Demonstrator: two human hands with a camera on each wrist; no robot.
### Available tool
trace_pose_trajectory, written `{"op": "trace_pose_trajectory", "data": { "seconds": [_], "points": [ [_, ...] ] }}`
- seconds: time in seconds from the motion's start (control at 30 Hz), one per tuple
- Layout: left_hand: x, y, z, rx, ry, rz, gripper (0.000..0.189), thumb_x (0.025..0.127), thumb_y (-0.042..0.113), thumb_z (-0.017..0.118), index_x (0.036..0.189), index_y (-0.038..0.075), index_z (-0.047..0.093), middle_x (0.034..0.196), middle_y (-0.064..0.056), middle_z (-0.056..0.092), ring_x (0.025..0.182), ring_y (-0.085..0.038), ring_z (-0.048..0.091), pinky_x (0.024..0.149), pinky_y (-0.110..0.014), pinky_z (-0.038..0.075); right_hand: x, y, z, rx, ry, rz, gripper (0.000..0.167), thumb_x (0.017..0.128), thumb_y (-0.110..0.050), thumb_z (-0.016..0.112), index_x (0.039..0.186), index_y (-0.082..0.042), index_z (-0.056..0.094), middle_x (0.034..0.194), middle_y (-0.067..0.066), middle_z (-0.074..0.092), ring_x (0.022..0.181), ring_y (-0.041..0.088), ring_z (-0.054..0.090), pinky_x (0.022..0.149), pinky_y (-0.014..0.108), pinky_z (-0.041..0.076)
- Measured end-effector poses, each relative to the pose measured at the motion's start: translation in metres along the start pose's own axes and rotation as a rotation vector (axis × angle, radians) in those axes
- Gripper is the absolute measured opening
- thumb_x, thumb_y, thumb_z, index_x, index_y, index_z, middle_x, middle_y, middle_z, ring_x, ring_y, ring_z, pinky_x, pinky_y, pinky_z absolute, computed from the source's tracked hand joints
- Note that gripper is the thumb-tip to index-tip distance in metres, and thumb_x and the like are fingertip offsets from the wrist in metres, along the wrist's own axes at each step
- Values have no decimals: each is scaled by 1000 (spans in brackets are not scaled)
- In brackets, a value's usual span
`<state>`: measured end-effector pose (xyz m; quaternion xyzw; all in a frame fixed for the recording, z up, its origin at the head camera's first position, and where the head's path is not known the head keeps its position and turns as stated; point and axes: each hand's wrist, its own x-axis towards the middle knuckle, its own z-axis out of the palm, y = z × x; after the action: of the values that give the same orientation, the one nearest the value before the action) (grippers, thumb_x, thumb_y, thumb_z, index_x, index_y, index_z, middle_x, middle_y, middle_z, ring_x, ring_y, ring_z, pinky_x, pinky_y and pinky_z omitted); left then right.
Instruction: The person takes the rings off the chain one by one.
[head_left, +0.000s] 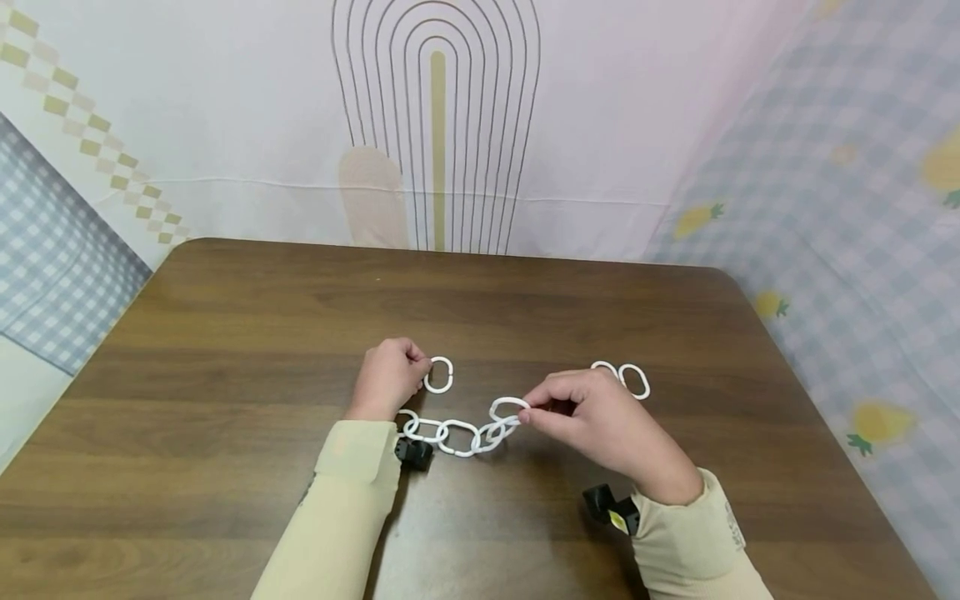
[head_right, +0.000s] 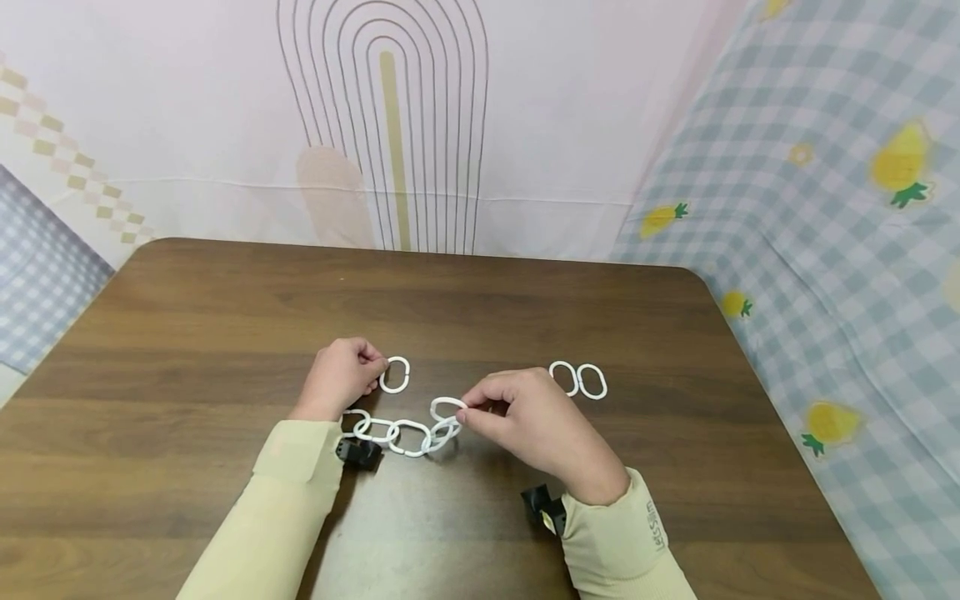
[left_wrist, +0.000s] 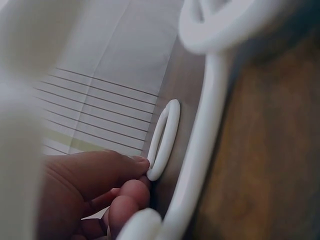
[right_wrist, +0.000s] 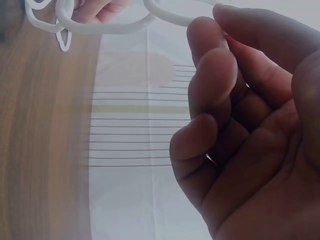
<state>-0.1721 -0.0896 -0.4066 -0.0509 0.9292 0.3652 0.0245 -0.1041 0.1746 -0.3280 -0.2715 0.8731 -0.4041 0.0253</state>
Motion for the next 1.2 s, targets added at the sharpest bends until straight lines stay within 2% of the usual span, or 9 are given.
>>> {"op": "trace_pose_trajectory", "data": {
  "seconds": [0.17,0.37,0.5,0.63,0.8,1.0,1.2],
  "points": [
    [-1,0,-1,-51,-10,-19,10,90,16,70,84,9,71,63,1,64,56,-12,61,61,-30,47,-1,0,0,5,8,-2,8,86,-11,80,85,-19,78,75,-16,66,65,4,56,58,24,49],
    [-1,-5,-2,-174,-30,-52,10,92,14,69,89,6,72,71,-2,68,58,-10,63,61,-26,51,0,0,0,15,46,-66,13,85,-8,81,87,-20,80,74,-16,64,61,7,53,53,23,45],
    [-2,-12,-4,-254,-38,-46,9,93,13,68,92,5,72,74,-3,68,59,-9,62,62,-24,51,1,0,0,38,64,-93,14,85,-8,80,88,-21,80,75,-15,65,60,10,52,52,24,44],
    [-6,-16,-8,-323,-17,14,10,94,13,68,93,4,72,74,-4,68,60,-12,61,60,-25,51,3,-1,2,46,72,-95,12,86,-9,80,89,-20,81,77,-15,66,62,9,53,53,24,44],
    [-15,-15,-15,-412,-10,103,10,95,12,68,98,4,72,84,-10,70,65,-14,64,62,-27,54,5,-2,4,50,69,-102,10,86,-10,80,89,-19,81,80,-15,68,64,8,55,55,23,45],
    [-26,-7,-17,-459,-91,200,11,95,13,70,101,5,72,86,-14,71,69,-17,65,68,-33,57,4,-1,5,26,83,-132,10,87,-10,80,89,-20,80,81,-15,69,63,8,54,54,21,43],
    [-39,8,-10,-518,-179,254,9,95,12,70,100,5,72,84,-15,70,71,-20,65,70,-35,57,3,-1,5,9,98,-162,9,87,-10,80,89,-19,80,82,-15,70,64,7,56,54,20,44]
  ]
}}
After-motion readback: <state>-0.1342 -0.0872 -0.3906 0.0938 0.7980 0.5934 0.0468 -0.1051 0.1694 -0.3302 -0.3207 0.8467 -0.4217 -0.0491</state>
